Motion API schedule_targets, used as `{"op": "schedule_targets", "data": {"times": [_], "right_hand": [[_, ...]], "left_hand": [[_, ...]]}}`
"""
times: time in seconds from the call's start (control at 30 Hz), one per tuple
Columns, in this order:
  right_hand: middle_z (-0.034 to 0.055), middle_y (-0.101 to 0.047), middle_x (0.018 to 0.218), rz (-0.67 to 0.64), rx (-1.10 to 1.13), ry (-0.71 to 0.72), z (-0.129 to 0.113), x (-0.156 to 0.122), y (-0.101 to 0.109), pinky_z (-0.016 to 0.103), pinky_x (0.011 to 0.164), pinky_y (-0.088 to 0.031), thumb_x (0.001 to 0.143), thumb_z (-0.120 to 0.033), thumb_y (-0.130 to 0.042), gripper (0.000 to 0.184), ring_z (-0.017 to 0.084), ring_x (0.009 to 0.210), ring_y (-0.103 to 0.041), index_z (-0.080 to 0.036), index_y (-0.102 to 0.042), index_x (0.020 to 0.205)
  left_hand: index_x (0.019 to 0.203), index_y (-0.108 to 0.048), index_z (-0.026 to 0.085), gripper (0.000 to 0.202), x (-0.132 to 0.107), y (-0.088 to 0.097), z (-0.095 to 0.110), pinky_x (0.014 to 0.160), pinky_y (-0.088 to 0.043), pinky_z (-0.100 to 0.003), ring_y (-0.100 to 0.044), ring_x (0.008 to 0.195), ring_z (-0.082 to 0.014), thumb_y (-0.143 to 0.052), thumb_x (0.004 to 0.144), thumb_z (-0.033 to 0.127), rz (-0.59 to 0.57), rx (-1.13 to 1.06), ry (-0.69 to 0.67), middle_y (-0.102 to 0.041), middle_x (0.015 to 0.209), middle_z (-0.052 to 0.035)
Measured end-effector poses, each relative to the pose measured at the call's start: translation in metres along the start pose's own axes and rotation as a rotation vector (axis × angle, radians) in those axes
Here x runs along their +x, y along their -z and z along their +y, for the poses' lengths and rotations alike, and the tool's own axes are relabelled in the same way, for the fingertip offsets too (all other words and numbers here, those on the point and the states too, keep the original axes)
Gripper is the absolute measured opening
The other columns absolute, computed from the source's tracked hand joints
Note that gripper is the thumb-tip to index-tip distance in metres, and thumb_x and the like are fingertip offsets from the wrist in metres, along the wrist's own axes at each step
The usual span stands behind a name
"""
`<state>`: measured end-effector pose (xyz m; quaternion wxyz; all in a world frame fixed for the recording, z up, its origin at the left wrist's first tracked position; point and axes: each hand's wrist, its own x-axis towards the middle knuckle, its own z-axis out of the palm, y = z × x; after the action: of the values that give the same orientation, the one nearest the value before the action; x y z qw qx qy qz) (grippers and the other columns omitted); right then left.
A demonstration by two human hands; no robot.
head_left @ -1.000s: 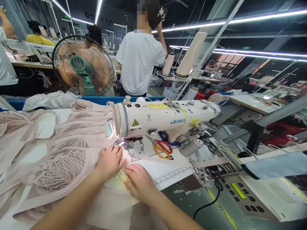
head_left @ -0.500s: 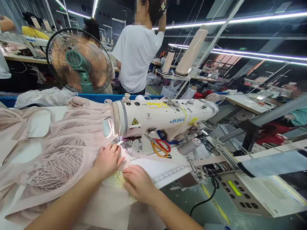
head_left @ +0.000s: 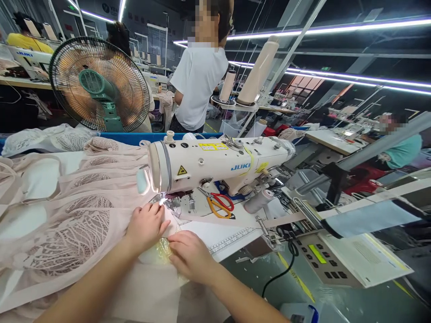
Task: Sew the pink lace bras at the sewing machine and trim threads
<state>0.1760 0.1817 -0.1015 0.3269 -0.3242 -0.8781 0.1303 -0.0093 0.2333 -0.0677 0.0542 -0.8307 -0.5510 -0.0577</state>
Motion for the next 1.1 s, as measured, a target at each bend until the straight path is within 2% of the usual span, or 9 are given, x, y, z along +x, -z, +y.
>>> {"op": "schedule_targets", "data": {"times": [0.13,0.23,0.33,0.43,0.5,0.6,0.77,0.97,1.1], "right_hand": [[0.0083,-0.066,0.107,-0.024,-0.015,-0.012,0.000,0.003,0.001,0.035,0.088,-0.047,0.083,-0.023,-0.051,0.010,0.021,0.096,-0.058,-0.018,-0.058,0.089],[0.0089,-0.064,0.114,-0.068,-0.029,-0.030,0.000,0.005,0.000,0.037,0.095,-0.043,0.081,-0.022,-0.054,0.014,0.021,0.102,-0.058,-0.018,-0.058,0.094],[0.0096,-0.063,0.117,-0.118,-0.051,-0.055,0.001,0.007,-0.002,0.037,0.101,-0.039,0.082,-0.024,-0.056,0.019,0.022,0.110,-0.056,-0.018,-0.058,0.100],[0.0098,-0.063,0.113,-0.169,-0.080,-0.078,0.001,0.008,-0.002,0.039,0.103,-0.039,0.082,-0.026,-0.058,0.020,0.022,0.111,-0.056,-0.018,-0.058,0.100],[0.0104,-0.064,0.111,-0.178,-0.093,-0.084,0.000,0.010,-0.001,0.039,0.104,-0.039,0.082,-0.027,-0.059,0.022,0.023,0.110,-0.056,-0.017,-0.059,0.101],[0.0102,-0.064,0.109,-0.166,-0.096,-0.075,-0.001,0.011,0.002,0.039,0.104,-0.039,0.082,-0.027,-0.060,0.021,0.022,0.109,-0.057,-0.016,-0.059,0.100],[0.0106,-0.064,0.118,-0.122,-0.071,-0.055,0.002,0.009,0.002,0.038,0.104,-0.040,0.081,-0.028,-0.060,0.024,0.023,0.115,-0.055,-0.016,-0.061,0.102],[0.0110,-0.064,0.121,-0.039,-0.064,-0.060,0.006,0.005,-0.002,0.038,0.103,-0.042,0.082,-0.028,-0.060,0.027,0.022,0.113,-0.058,-0.014,-0.063,0.104],[0.0105,-0.065,0.121,-0.027,-0.065,-0.063,0.007,0.005,-0.001,0.038,0.102,-0.043,0.084,-0.029,-0.059,0.026,0.022,0.113,-0.059,-0.014,-0.063,0.105]], "left_hand": [[0.120,-0.059,0.015,0.039,0.003,0.002,-0.004,0.083,-0.044,-0.046,-0.055,0.107,-0.0298,-0.042,0.091,0.035,0.010,-0.006,-0.017,-0.062,0.120,-0.0137],[0.117,-0.062,0.017,0.034,0.000,0.002,-0.005,0.094,-0.040,-0.050,-0.053,0.115,-0.0299,-0.042,0.090,0.027,0.028,-0.003,-0.042,-0.060,0.125,-0.0136],[0.110,-0.065,0.015,0.034,-0.010,-0.001,-0.001,0.102,-0.036,-0.052,-0.051,0.118,-0.0305,-0.043,0.085,0.016,0.054,-0.029,-0.166,-0.062,0.123,-0.0143],[0.115,-0.063,0.012,0.039,-0.025,-0.005,0.005,0.097,-0.045,-0.039,-0.056,0.111,-0.0252,-0.042,0.082,0.010,0.033,-0.127,-0.309,-0.064,0.120,-0.0134],[0.124,-0.057,0.012,0.045,-0.033,-0.007,0.007,0.093,-0.049,-0.035,-0.057,0.108,-0.0228,-0.040,0.083,0.009,0.015,-0.166,-0.328,-0.061,0.126,-0.0120],[0.128,-0.054,0.012,0.047,-0.039,-0.009,0.004,0.091,-0.050,-0.037,-0.058,0.105,-0.0236,-0.039,0.083,0.010,0.043,-0.149,-0.360,-0.059,0.130,-0.0110],[0.123,-0.059,0.013,0.042,-0.036,-0.009,-0.007,0.088,-0.051,-0.037,-0.058,0.100,-0.0243,-0.042,0.085,0.012,0.148,-0.097,-0.432,-0.060,0.129,-0.0095],[0.122,-0.060,0.016,0.041,-0.029,-0.005,-0.017,0.084,-0.053,-0.038,-0.058,0.098,-0.0239,-0.041,0.086,0.012,0.120,-0.060,-0.444,-0.059,0.130,-0.0069],[0.120,-0.060,0.014,0.039,-0.027,-0.001,-0.020,0.083,-0.053,-0.039,-0.058,0.100,-0.0242,-0.039,0.087,0.013,0.109,-0.067,-0.464,-0.060,0.130,-0.0088]]}}
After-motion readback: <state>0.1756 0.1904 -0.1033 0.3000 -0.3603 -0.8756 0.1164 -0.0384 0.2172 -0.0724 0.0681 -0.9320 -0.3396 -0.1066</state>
